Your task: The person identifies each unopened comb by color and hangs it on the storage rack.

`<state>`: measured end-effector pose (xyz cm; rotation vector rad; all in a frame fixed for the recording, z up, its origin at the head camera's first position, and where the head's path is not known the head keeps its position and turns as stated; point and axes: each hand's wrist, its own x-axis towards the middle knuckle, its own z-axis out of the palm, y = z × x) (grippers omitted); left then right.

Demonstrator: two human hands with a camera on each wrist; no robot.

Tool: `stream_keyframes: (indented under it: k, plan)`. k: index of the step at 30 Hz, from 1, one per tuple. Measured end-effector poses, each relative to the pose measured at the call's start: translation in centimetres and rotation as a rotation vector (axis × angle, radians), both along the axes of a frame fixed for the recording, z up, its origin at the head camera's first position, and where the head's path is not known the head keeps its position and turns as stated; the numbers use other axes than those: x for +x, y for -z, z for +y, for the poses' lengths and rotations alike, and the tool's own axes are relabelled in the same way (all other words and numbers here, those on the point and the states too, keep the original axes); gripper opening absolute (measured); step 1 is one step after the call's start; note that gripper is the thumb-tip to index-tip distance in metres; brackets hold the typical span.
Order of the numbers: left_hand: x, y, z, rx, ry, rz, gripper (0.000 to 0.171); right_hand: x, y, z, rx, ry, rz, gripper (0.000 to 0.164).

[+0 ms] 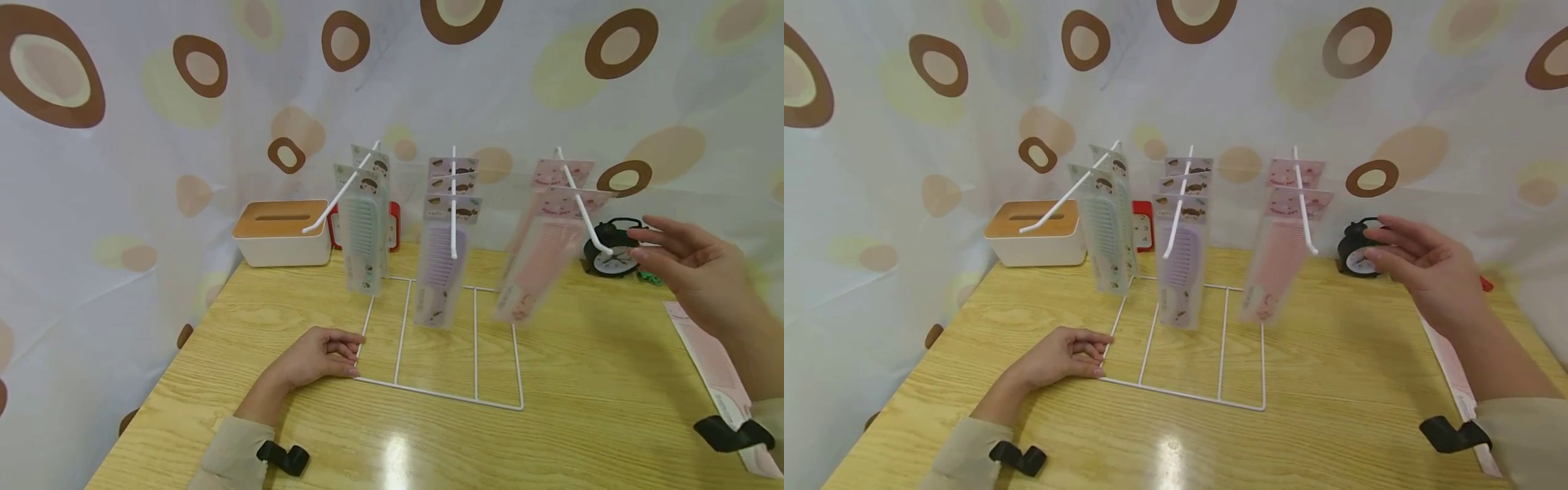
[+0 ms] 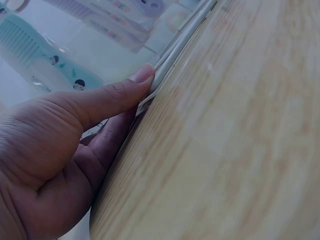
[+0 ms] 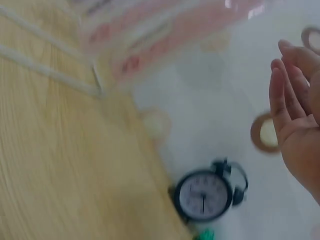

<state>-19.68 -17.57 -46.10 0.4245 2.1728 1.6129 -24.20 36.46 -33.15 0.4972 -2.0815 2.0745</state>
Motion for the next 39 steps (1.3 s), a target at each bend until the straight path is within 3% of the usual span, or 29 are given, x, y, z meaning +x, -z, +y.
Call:
stream_keyframes:
  k: [7, 15, 21, 25, 32, 36, 39]
  plan:
    - [0.2, 0.1, -0.3, -0.002, -0.003, -0.011, 0.055, -1.3, 3.7, 5.4, 0.399, 0.199, 0.01, 0.056]
    - [0.1, 0.2, -0.4, 0.001, -0.005, -0.004, 0.055, -1.9, 7.3, 9.9, 0.658, 0.318, -0.007, 0.052]
    - [0.1, 0.1, -0.1, 0.008, -0.004, -0.003, 0.055, -2.5, 11.0, 13.4, 0.656, 0.282, 0.068, 0.054]
    - [0.1, 0.1, 0.0, 0.007, -0.005, -0.011, 0.055, -2.8, 13.0, 15.0, 0.744, 0.318, 0.001, 0.058]
    - [-0.1, 0.1, -0.1, 0.002, -0.001, -0.011, 0.055, -3.1, 14.3, 15.8, 1.027, 0.408, -0.003, 0.073]
    - [-0.1, 0.1, -0.1, 0.006, -0.006, -0.012, 0.055, -3.4, 13.8, 15.7, 1.118, 0.348, -0.097, 0.095]
    - [-0.1, 0.1, -0.1, 0.007, -0.005, -0.015, 0.055, -3.4, 13.4, 15.6, 1.14, 0.308, -0.134, 0.102]
